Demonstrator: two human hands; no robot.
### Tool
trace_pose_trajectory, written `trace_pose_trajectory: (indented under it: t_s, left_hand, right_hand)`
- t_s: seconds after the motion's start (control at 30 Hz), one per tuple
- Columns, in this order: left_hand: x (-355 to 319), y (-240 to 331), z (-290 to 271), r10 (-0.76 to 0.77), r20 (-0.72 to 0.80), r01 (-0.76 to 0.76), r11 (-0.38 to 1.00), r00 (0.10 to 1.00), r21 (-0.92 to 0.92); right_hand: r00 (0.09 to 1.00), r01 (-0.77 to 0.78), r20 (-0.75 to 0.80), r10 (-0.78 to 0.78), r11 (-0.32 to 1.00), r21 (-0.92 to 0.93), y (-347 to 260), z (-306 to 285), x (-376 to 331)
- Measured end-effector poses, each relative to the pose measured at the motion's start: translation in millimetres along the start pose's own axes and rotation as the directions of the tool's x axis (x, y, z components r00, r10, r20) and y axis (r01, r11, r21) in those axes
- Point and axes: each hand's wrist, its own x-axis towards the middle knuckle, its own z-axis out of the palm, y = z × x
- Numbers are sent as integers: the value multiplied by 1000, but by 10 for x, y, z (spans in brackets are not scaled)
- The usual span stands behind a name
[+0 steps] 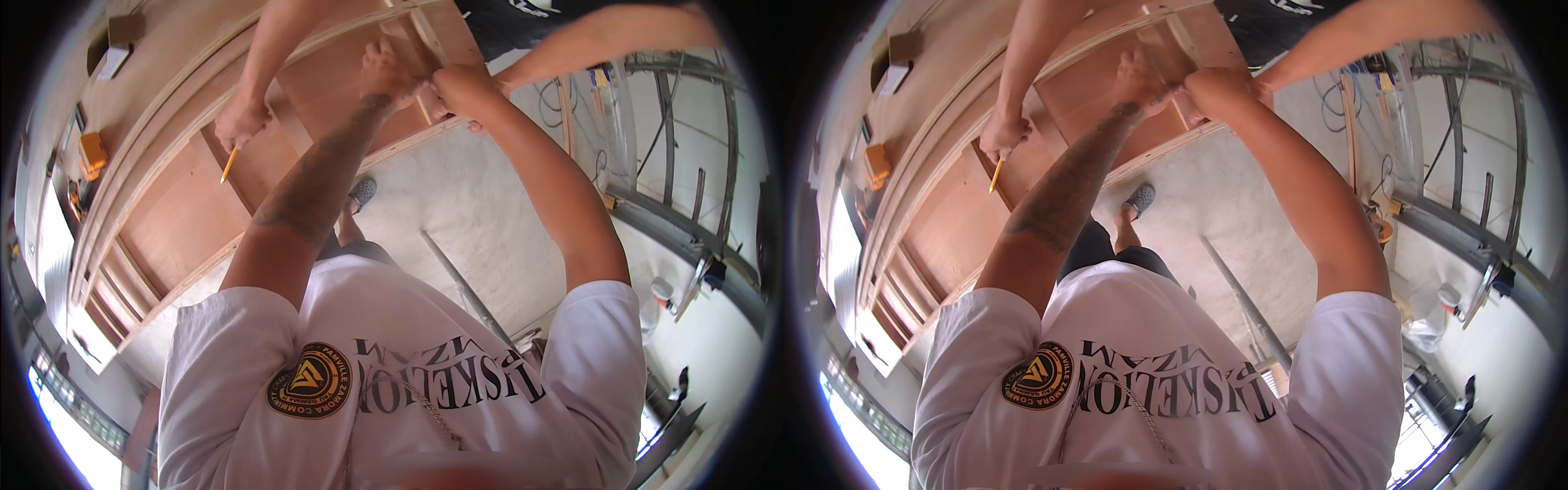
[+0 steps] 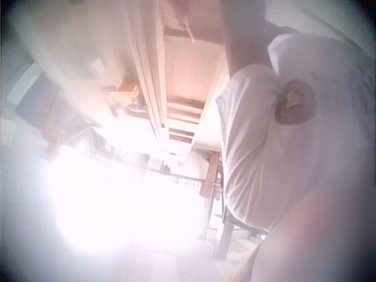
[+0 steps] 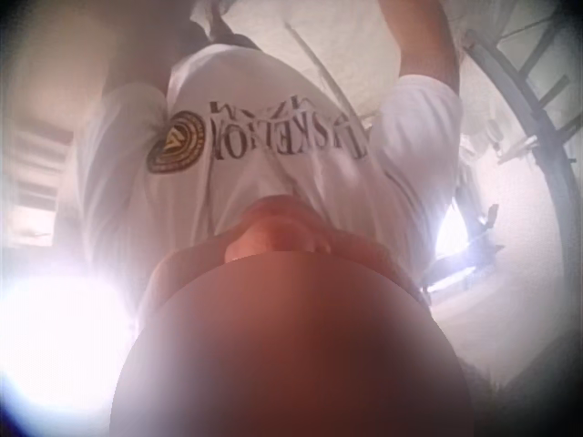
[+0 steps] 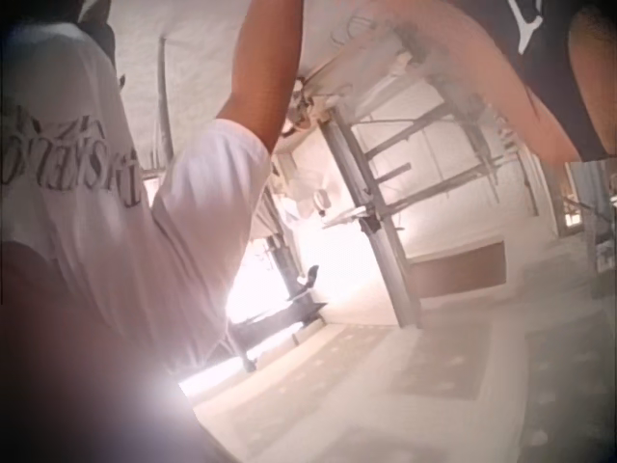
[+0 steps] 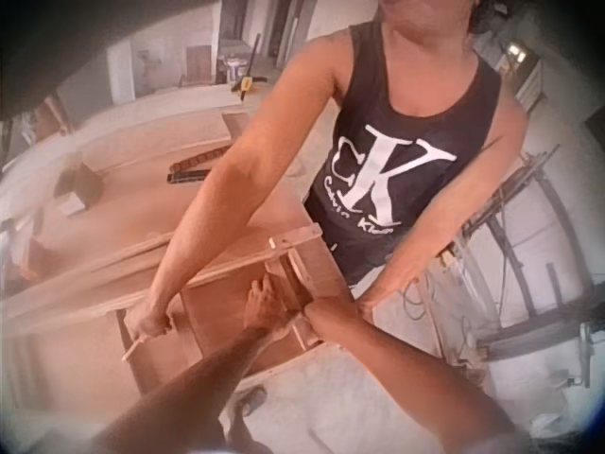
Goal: The person assembles a wooden frame by positioning planks and using a cordless drill to fasten them. They wipe the surface with a cloth, align components, and secure joints with screws while two coworkers assist nearby.
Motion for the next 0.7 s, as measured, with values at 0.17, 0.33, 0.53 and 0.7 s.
trace_pose_trajectory:
  t_s: [0.17,0.33,0.53,0.7]
  left_hand:
    - [-80,-9,-139,104,42,-102,994,994,-47]
    - [-262,-198,-211,732,172,-750,620,659,231]
    - [60,-180,-83,845,393,-930,358,363,90]
    - [245,-211,-13,857,454,-953,297,242,-54]
  right_hand:
    - [931,-7,-316,180,878,478,47,99,-501]
    - [584,122,-429,689,449,885,-141,760,-1061]
    - [643,159,-431,632,441,883,-301,1337,-876]
    - [746,61,-347,568,460,886,-197,1467,-706]
